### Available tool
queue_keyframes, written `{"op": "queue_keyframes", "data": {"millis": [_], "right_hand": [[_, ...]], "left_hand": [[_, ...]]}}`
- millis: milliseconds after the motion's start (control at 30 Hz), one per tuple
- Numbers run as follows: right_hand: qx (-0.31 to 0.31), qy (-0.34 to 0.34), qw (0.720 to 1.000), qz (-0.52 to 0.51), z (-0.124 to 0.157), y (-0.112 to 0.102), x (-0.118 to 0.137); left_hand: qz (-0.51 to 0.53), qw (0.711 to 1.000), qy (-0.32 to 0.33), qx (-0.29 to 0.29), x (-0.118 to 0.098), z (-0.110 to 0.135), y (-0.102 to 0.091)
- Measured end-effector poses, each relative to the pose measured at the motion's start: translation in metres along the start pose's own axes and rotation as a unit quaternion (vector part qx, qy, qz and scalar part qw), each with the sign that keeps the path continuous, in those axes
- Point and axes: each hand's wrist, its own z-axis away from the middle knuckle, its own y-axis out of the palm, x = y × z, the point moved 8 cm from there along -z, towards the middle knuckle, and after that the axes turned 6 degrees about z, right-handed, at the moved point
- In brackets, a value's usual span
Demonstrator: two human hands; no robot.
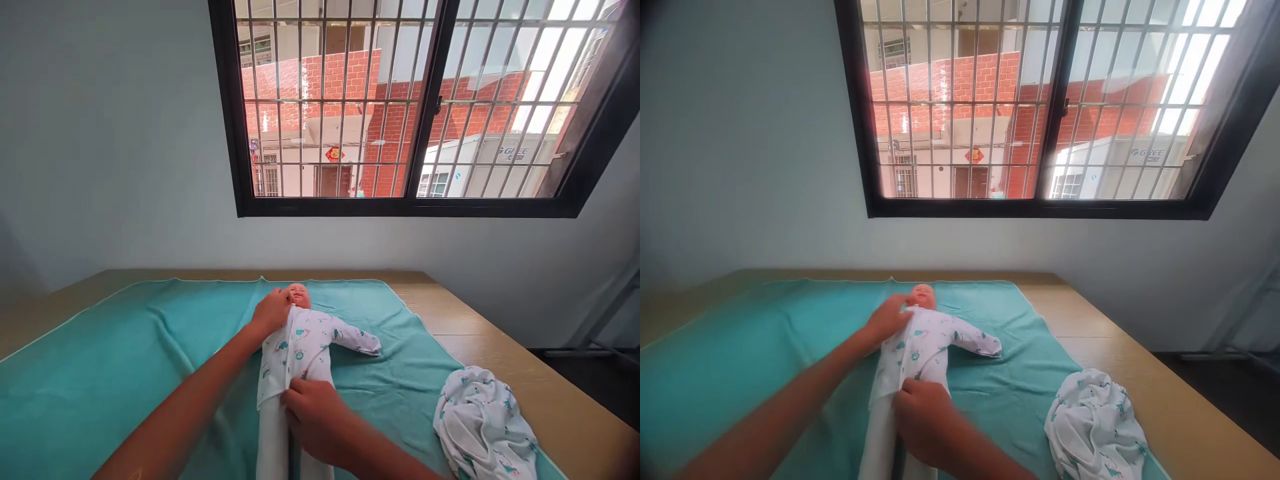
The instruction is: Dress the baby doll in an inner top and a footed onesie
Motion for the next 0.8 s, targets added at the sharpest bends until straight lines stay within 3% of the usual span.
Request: {"op": "queue_keyframes", "data": {"millis": [100, 267, 333, 400, 467, 533, 600, 700, 800], "right_hand": [[-0.022, 0.005, 0.999, -0.025, 0.009, -0.002, -0.002], [-0.11, 0.017, 0.991, -0.073, 0.013, -0.036, -0.014], [-0.168, 0.065, 0.978, -0.101, 0.026, -0.055, -0.048], [-0.213, 0.179, 0.955, -0.106, 0.055, -0.067, -0.102], [-0.202, 0.279, 0.937, -0.065, 0.095, -0.068, -0.151], [-0.196, 0.329, 0.923, -0.034, 0.136, -0.068, -0.179], [-0.198, 0.35, 0.915, -0.034, 0.168, -0.069, -0.185], [-0.205, 0.345, 0.915, -0.035, 0.195, -0.081, -0.168], [-0.221, 0.339, 0.914, -0.014, 0.222, -0.107, -0.153]], "left_hand": [[0.041, 0.999, -0.016, -0.002, -0.007, 0.029, 0.008], [0.098, 0.994, -0.01, -0.039, -0.033, 0.048, 0.016], [0.118, 0.992, -0.025, -0.045, -0.03, 0.053, 0.016], [0.128, 0.99, -0.041, -0.036, -0.021, 0.065, 0.019], [0.122, 0.992, -0.023, -0.011, -0.018, 0.086, 0.025], [0.105, 0.994, 0.022, 0.004, -0.023, 0.112, 0.03], [0.083, 0.995, 0.046, -0.013, -0.026, 0.135, 0.03], [0.065, 0.995, 0.058, -0.056, -0.022, 0.149, 0.021], [0.097, 0.992, 0.019, -0.079, 0.015, 0.145, 0.007]]}}
